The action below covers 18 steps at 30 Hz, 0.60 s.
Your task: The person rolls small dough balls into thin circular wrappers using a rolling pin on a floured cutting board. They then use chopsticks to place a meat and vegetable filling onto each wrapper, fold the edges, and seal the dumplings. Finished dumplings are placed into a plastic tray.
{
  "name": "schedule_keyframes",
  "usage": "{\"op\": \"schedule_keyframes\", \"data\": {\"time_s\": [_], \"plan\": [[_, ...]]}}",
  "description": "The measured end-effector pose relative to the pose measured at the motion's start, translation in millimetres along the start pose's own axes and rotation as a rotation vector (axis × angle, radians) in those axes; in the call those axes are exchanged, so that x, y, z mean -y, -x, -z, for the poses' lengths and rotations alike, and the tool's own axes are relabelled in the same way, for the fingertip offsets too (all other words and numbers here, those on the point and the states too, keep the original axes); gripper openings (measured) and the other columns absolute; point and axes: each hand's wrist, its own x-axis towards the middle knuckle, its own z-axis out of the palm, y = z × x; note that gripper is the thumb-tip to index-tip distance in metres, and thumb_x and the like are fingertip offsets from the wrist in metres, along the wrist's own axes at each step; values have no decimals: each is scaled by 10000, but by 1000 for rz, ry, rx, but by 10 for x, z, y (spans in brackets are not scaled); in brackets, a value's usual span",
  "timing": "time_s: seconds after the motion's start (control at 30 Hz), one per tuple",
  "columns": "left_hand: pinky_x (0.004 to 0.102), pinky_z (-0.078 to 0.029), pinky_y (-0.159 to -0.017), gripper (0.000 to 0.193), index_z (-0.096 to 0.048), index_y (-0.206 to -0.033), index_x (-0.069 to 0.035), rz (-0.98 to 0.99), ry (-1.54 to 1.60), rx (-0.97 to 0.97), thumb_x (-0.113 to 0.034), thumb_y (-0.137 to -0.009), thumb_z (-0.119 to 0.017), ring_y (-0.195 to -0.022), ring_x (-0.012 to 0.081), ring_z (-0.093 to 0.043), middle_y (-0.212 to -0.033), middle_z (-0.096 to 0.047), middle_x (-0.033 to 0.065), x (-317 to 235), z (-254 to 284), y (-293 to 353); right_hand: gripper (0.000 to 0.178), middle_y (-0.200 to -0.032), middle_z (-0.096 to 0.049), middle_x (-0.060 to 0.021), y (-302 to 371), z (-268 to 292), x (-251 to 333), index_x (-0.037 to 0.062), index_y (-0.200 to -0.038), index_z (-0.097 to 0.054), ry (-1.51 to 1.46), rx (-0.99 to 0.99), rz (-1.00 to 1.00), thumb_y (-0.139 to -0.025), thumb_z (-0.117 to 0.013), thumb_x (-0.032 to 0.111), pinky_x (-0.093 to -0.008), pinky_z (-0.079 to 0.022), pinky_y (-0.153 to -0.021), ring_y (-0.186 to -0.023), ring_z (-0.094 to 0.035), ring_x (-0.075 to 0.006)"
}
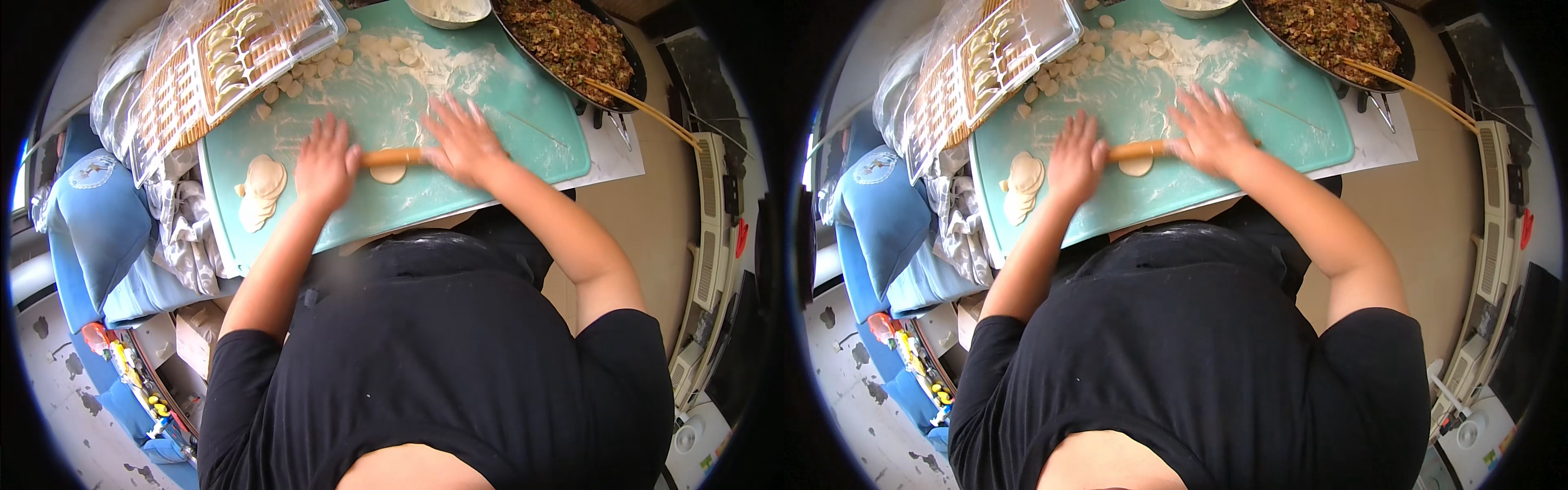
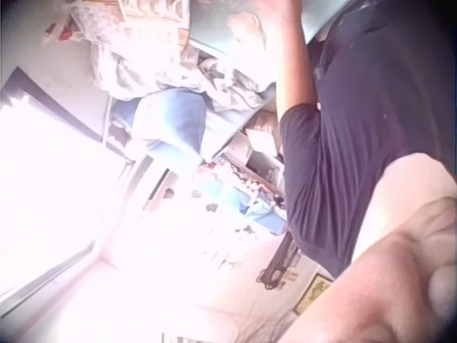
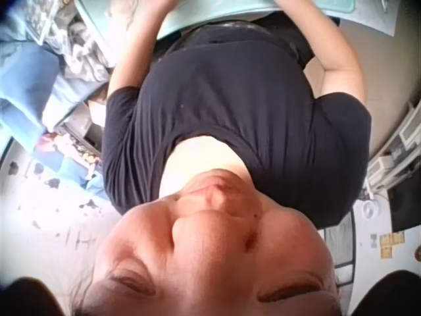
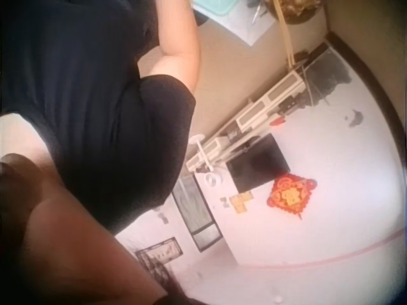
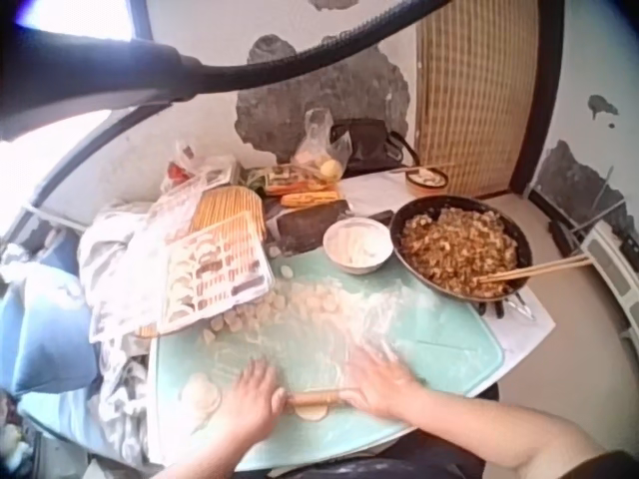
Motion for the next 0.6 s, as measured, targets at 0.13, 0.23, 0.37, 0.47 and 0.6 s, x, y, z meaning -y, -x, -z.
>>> {"op": "schedule_keyframes", "data": {"time_s": [0.13, 0.23, 0.37, 0.47, 0.6], "plan": [[435, -379, -974, 452, -482, -1259, -48, -108, 155, 94, -254, -861, -544, -1221, 352, -431, -1325, -446, 181, -244, 118, 426, 504, -1389, -357, -128, 474, 32, 137, 85, -1270, -449, -139, -44, 175, -819, -590, 262, -483, -242, -1062, -1307, -305, -313], [405, -436, -884, 428, -542, -1181, -54, 23, 505, 66, -240, -803, -620, -1089, 334, -519, -1177, -541, 163, -321, 148, 117, 455, -1237, -488, -107, 565, -32, 140, 85, -1186, -503, -226, -176, 281, -759, -640, 159, -447, -350, -967, -1172, -440, -295], [377, -485, -751, 241, -610, -941, -55, 108, 502, 429, -191, -751, -672, -871, 293, -599, -933, -622, 104, -350, 157, -286, 439, -1035, -572, -71, 595, -56, 105, 90, -1132, -540, -299, -275, 314, -711, -662, 109, -391, -438, -796, -947, -553, -266], [366, -495, -746, 122, -595, -844, -57, 88, 696, 251, -115, -757, -658, -860, 284, -615, -905, -646, 86, -310, 198, -300, 435, -966, -575, -55, 605, -35, 102, 88, -1112, -549, -287, -344, 299, -697, -672, 115, -364, -447, -736, -869, -560, -241], [353, -467, -882, 128, -576, -862, -53, -203, 681, -1, 43, -778, -583, -1083, 279, -574, -1123, -627, 91, -171, 168, -258, 435, -950, -572, -48, 611, -67, 106, 86, -1098, -555, -287, -392, 274, -683, -684, 120, -356, -449, -730, -855, -556, -231]]}}
